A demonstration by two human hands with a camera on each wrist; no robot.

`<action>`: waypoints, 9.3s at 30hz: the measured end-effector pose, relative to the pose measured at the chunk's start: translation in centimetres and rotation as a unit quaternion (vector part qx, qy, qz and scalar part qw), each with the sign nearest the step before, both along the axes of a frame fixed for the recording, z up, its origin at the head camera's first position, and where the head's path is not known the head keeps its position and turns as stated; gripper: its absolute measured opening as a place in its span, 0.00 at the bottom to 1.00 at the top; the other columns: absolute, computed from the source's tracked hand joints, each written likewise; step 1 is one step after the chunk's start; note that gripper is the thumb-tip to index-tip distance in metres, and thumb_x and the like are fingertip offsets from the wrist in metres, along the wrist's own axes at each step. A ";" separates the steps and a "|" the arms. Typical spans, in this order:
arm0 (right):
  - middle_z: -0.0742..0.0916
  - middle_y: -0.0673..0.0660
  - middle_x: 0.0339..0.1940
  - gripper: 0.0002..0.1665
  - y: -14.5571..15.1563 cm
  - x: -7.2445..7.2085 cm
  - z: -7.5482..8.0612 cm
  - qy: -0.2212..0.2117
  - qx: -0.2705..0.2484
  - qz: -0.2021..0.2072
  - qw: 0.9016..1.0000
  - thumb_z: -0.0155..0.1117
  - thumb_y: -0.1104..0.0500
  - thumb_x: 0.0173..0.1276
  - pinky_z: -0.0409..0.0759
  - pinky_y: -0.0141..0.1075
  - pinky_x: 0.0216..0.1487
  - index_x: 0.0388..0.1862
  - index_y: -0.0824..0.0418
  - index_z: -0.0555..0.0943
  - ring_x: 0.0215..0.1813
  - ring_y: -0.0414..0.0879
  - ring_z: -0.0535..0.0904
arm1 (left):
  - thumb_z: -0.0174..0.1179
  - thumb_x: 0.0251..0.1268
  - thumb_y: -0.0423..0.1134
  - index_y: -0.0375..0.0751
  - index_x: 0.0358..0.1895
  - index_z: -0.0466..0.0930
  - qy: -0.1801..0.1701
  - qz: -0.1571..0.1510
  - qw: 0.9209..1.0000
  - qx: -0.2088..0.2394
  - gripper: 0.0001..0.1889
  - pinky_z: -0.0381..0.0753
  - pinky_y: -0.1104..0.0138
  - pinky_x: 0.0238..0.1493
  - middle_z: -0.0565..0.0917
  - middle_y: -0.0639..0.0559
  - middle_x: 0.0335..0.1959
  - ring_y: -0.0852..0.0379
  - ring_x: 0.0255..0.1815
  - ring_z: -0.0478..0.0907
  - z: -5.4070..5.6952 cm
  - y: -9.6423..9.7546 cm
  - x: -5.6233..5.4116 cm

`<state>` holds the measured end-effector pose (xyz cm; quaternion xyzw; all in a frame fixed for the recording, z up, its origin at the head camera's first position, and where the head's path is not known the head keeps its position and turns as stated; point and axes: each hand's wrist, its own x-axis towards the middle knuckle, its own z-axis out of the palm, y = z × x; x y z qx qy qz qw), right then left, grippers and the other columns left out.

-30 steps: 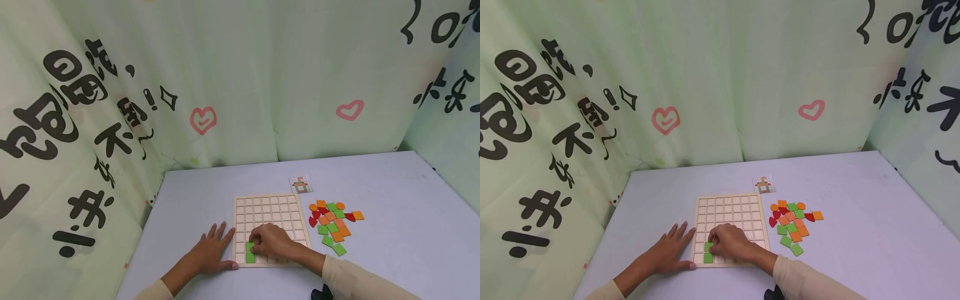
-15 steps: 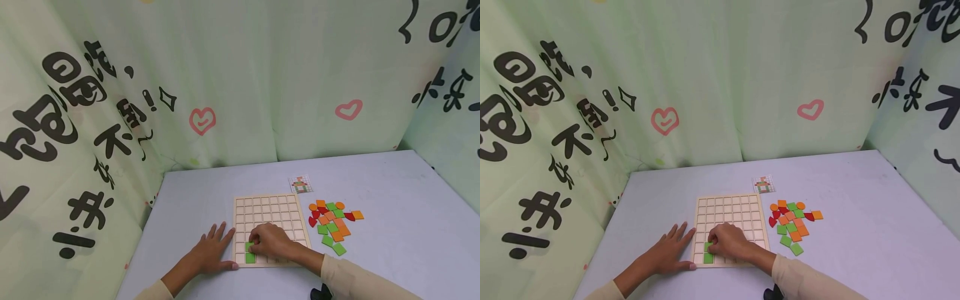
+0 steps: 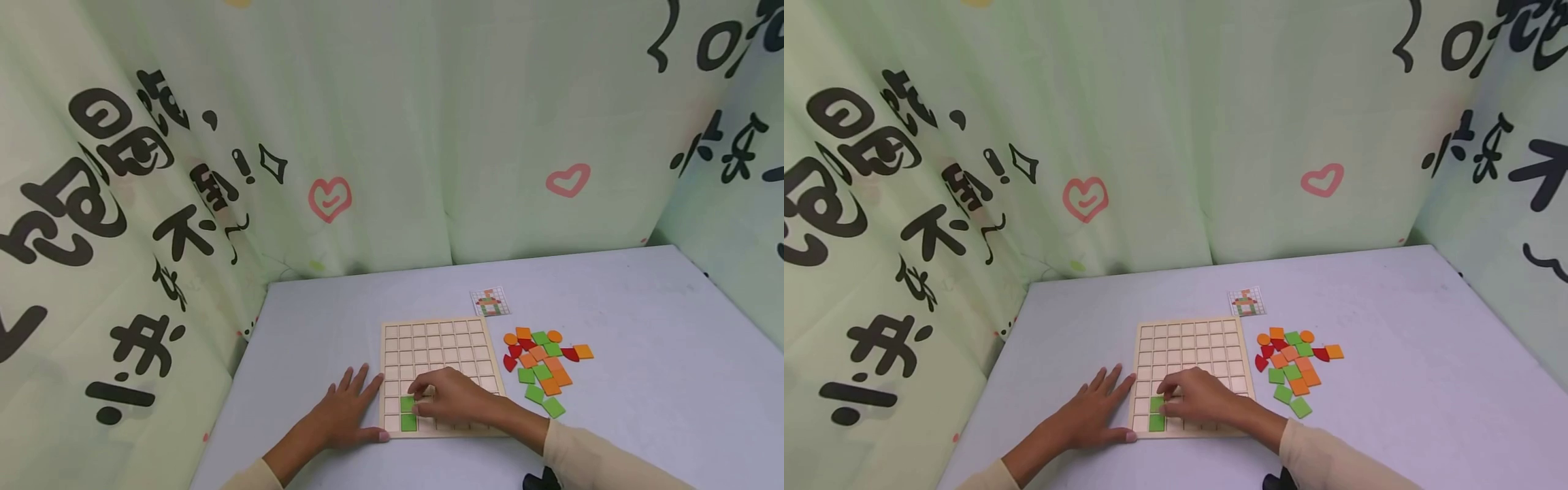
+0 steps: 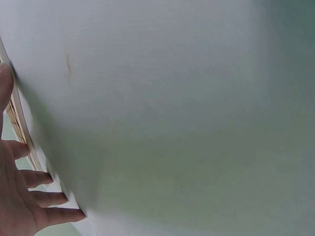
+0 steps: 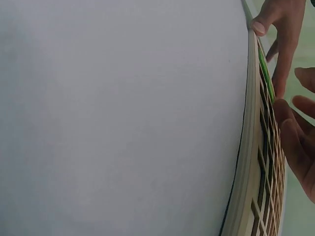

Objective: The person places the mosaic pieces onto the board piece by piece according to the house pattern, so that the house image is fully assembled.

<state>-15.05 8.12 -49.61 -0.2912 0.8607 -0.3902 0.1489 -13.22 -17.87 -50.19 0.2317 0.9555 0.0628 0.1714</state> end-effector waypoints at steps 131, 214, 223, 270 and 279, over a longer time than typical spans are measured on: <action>0.82 0.55 0.36 0.23 14.1 3.2 1.0 -0.082 -0.001 -0.144 0.986 0.71 0.63 0.63 0.77 0.30 0.26 0.57 0.68 0.82 0.21 0.39 0.76 | 0.57 0.57 0.76 0.49 0.81 0.52 0.004 -0.004 1.000 0.011 0.54 0.64 0.35 0.68 0.53 0.37 0.81 0.28 0.79 0.50 0.4 0.0 0.1; 0.82 0.42 0.25 0.08 -2.0 -2.2 0.3 0.030 0.057 -0.071 0.995 0.75 0.60 0.60 0.73 0.32 0.32 0.39 0.57 0.89 0.30 0.37 0.74 | 0.54 0.54 0.80 0.52 0.81 0.52 0.012 -0.005 1.000 -0.011 0.56 0.66 0.35 0.67 0.52 0.39 0.82 0.29 0.80 0.51 -0.4 0.1 -0.4; 0.83 0.43 0.25 0.08 -2.1 -2.3 0.2 0.036 0.057 -0.080 0.994 0.76 0.59 0.59 0.73 0.33 0.31 0.38 0.57 0.89 0.29 0.37 0.75 | 0.53 0.54 0.80 0.52 0.81 0.52 0.011 -0.004 1.000 -0.011 0.56 0.65 0.35 0.67 0.52 0.39 0.82 0.29 0.80 0.51 -0.4 0.0 -0.5; 0.86 0.53 0.43 0.24 16.3 -1.2 1.9 0.006 0.022 -0.124 0.992 0.68 0.54 0.70 0.77 0.31 0.28 0.61 0.61 0.80 0.31 0.40 0.80 | 0.56 0.55 0.78 0.52 0.81 0.52 0.007 0.005 1.000 -0.011 0.55 0.64 0.36 0.69 0.52 0.39 0.82 0.30 0.80 0.50 0.1 0.3 -0.2; 0.84 0.59 0.47 0.28 20.3 -0.3 1.7 0.026 0.079 -0.155 0.984 0.73 0.61 0.63 0.78 0.30 0.29 0.62 0.63 0.78 0.31 0.38 0.74 | 0.55 0.56 0.78 0.52 0.81 0.51 0.003 0.002 1.000 -0.012 0.55 0.63 0.35 0.69 0.51 0.39 0.82 0.30 0.80 0.49 0.0 0.3 -0.2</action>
